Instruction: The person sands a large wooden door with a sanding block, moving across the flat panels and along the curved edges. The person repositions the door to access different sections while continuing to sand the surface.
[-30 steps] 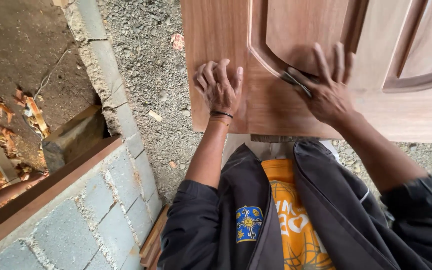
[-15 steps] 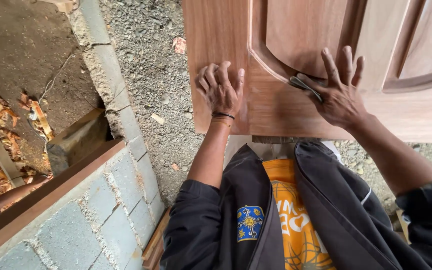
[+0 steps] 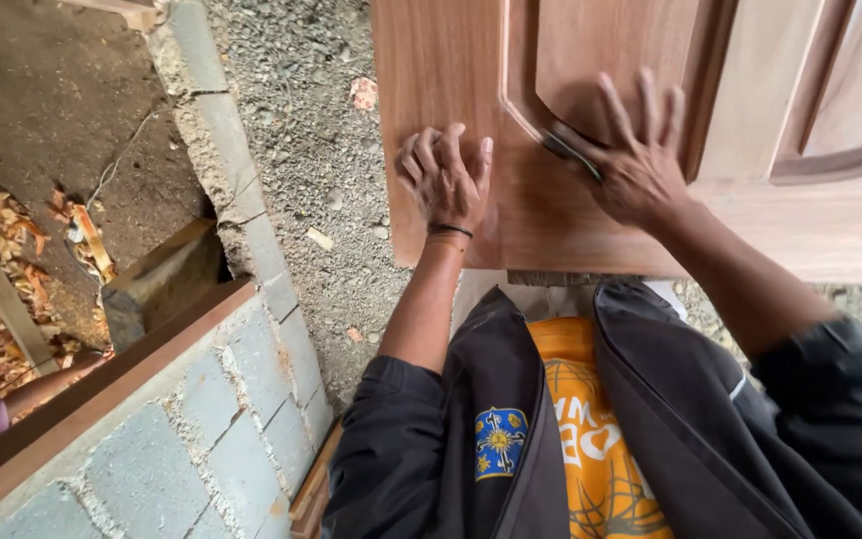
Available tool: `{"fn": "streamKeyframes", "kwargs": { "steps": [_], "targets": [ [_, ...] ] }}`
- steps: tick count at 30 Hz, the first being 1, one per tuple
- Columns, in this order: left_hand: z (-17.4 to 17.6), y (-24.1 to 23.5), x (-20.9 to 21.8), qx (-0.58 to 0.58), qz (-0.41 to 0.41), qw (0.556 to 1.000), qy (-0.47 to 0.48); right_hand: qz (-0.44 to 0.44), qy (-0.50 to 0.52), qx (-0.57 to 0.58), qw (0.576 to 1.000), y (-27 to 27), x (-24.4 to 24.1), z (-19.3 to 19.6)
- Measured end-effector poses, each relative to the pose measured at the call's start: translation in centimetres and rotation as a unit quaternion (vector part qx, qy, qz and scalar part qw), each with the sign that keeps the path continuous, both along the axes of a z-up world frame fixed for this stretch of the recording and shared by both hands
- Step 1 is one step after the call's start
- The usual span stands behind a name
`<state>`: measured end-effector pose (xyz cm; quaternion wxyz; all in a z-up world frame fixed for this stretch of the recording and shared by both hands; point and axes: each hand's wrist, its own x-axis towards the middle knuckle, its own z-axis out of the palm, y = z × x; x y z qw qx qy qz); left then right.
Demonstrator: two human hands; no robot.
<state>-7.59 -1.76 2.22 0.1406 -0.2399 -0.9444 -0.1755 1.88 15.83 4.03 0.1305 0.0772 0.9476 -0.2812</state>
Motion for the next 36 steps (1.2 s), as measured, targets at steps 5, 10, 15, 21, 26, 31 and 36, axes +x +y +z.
{"fn": "streamKeyframes", "kwargs": {
  "steps": [5, 10, 15, 21, 26, 31, 36],
  "targets": [
    [-0.4, 0.0, 0.0, 0.005, -0.005, 1.0, -0.004, 0.048, -0.006, -0.013, 0.999, 0.1, -3.1, 0.1],
    [-0.9, -0.2, 0.1, -0.003, 0.002, 1.0, -0.001, 0.067, -0.002, 0.017, 0.998, 4.0, 4.1, 1.4],
    [-1.3, 0.8, 0.5, 0.021, 0.013, 0.997, -0.077, -0.085, -0.181, -0.052, 0.978, 6.9, 5.7, 8.9],
    [-2.4, 5.9, 4.2, -0.27, -0.121, 0.944, -0.144, -0.334, -0.084, -0.112, 0.932, 5.8, 9.6, 7.9],
    [-0.1, 5.8, 7.0, -0.416, -0.337, 0.84, -0.089, -0.256, 0.062, -0.041, 0.964, 4.1, 12.1, 4.7],
    [1.4, 1.8, 7.1, 0.065, -0.392, 0.893, -0.213, -0.082, 0.17, 0.075, 0.979, 2.8, 9.2, 1.7],
    [1.9, -2.2, 5.3, 0.12, -0.296, 0.931, -0.176, 0.056, 0.061, 0.022, 0.996, 0.6, 2.6, -0.6]
  ]
}}
